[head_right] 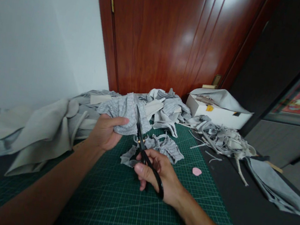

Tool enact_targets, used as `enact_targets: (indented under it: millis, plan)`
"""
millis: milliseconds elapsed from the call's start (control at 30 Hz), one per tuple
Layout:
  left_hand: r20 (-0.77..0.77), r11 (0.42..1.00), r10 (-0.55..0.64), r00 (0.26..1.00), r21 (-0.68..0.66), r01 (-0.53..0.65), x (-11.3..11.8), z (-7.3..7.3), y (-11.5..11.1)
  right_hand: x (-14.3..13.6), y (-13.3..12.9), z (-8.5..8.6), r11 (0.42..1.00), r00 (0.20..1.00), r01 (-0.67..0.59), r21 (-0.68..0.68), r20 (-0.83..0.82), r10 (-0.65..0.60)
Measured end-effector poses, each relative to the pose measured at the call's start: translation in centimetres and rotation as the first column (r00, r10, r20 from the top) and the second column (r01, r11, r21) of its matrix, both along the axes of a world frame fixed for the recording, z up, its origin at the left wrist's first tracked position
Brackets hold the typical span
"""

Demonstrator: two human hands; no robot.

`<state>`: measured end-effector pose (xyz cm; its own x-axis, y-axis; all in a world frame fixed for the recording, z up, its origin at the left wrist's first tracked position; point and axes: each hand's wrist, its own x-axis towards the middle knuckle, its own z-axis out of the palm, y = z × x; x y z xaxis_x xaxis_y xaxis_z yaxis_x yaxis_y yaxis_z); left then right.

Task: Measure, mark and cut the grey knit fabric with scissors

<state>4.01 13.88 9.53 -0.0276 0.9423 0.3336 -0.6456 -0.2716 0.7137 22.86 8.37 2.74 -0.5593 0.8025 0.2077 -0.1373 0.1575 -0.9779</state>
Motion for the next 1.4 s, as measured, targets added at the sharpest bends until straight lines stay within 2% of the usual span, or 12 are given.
enact_targets:
  millis: [233, 533, 733, 867, 1167, 1400]
  plan:
    - [-0.026, 0.999, 0.033, 0.999, -0.023, -0.033, -0.1, 0.2, -0.4, -0.2, -0.3, 0.3, 1.000, 0.999, 0.021, 0.016, 0.038, -0.021]
    - [-0.051, 0.995, 0.102, 0.993, -0.002, -0.103, 0.3, 0.2, -0.5, -0.8, -0.6, 0.6, 0.993, 0.989, 0.116, 0.027, 0.091, -0.118]
    - [-0.067, 0.987, 0.157, 0.985, 0.034, -0.155, 0.4, 0.2, -0.5, -1.0, -0.7, 0.5, 0.988, 0.985, 0.155, -0.012, 0.082, -0.154]
    - [-0.052, 0.985, 0.171, 0.984, 0.004, -0.171, 0.4, 0.1, -0.4, -1.0, -0.9, 0.4, 0.984, 0.979, 0.176, -0.012, 0.104, -0.174]
    - [-0.034, 0.994, 0.107, 0.994, -0.030, -0.108, 0.2, 0.3, -0.7, -1.3, -1.0, 0.4, 0.987, 0.982, 0.163, -0.012, 0.101, -0.161]
    - [-0.052, 0.997, 0.077, 0.996, 0.011, -0.076, 0.1, 0.3, -0.7, -1.2, -1.1, 0.5, 0.985, 0.979, 0.172, -0.016, 0.115, -0.169]
